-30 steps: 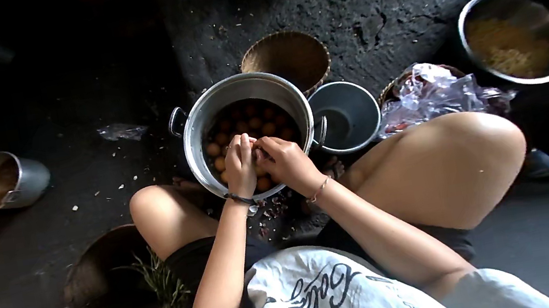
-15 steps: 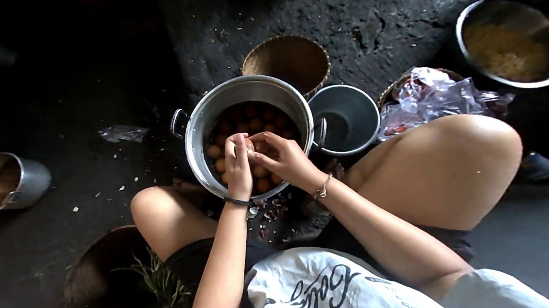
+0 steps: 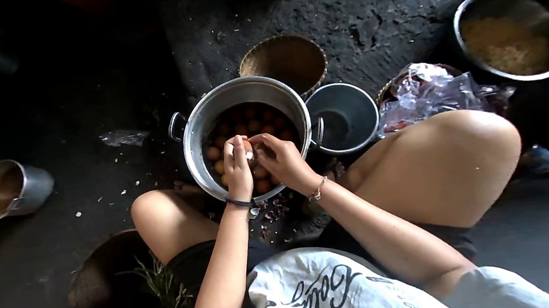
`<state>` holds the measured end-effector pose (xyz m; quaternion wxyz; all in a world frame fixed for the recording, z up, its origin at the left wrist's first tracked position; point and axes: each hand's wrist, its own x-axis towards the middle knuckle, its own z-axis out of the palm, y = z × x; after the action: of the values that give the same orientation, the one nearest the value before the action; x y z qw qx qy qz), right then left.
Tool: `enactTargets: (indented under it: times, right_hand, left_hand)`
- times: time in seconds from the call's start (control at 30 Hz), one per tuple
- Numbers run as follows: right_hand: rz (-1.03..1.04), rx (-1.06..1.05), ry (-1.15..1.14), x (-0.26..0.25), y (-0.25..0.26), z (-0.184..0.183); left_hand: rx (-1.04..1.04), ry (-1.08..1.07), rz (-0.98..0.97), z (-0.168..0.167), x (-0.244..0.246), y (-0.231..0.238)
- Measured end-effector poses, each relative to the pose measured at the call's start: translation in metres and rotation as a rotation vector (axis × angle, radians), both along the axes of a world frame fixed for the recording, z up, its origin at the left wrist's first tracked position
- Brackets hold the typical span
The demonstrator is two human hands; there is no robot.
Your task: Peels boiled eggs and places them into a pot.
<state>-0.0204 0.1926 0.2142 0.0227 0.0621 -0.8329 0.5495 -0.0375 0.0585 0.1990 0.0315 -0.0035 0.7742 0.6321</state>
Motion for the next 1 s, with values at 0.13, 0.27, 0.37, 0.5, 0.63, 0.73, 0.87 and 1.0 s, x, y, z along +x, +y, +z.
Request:
enactTargets:
  times: [0.13, 0.27, 0.37, 0.5, 0.63, 0.73, 0.87, 1.0]
  right_hand:
    - [-0.003, 0.001, 0.023, -0.004, 0.008, 0.003]
    - [0.040, 0.048, 0.065, -0.005, 0.003, 0.004]
    - [0.067, 0.105, 0.066, -0.003, 0.001, 0.005]
    - [0.051, 0.235, 0.149, 0.000, -0.003, 0.001]
    - [-0.015, 0.235, 0.121, 0.003, -0.009, 0.000]
    - [-0.068, 0.221, 0.133, 0.004, -0.009, -0.005]
    - [-0.080, 0.115, 0.069, 0.002, 0.000, 0.000]
    - [0.005, 0.145, 0.036, -0.003, 0.014, 0.006]
  left_hand:
    - [0.012, -0.021, -0.012, -0.004, -0.004, -0.005]
    - [0.019, -0.004, -0.026, -0.003, -0.006, -0.005]
    - [-0.024, -0.017, -0.035, 0.002, -0.004, -0.007]
    - [-0.026, -0.034, -0.034, 0.006, -0.001, -0.005]
    - [-0.007, -0.022, -0.027, 0.004, 0.000, -0.001]
    - [-0.022, -0.001, -0.039, 0.000, 0.000, 0.000]
    - [0.038, -0.069, -0.027, -0.007, 0.000, -0.005]
    - [0.096, -0.149, -0.017, -0.007, -0.001, -0.013]
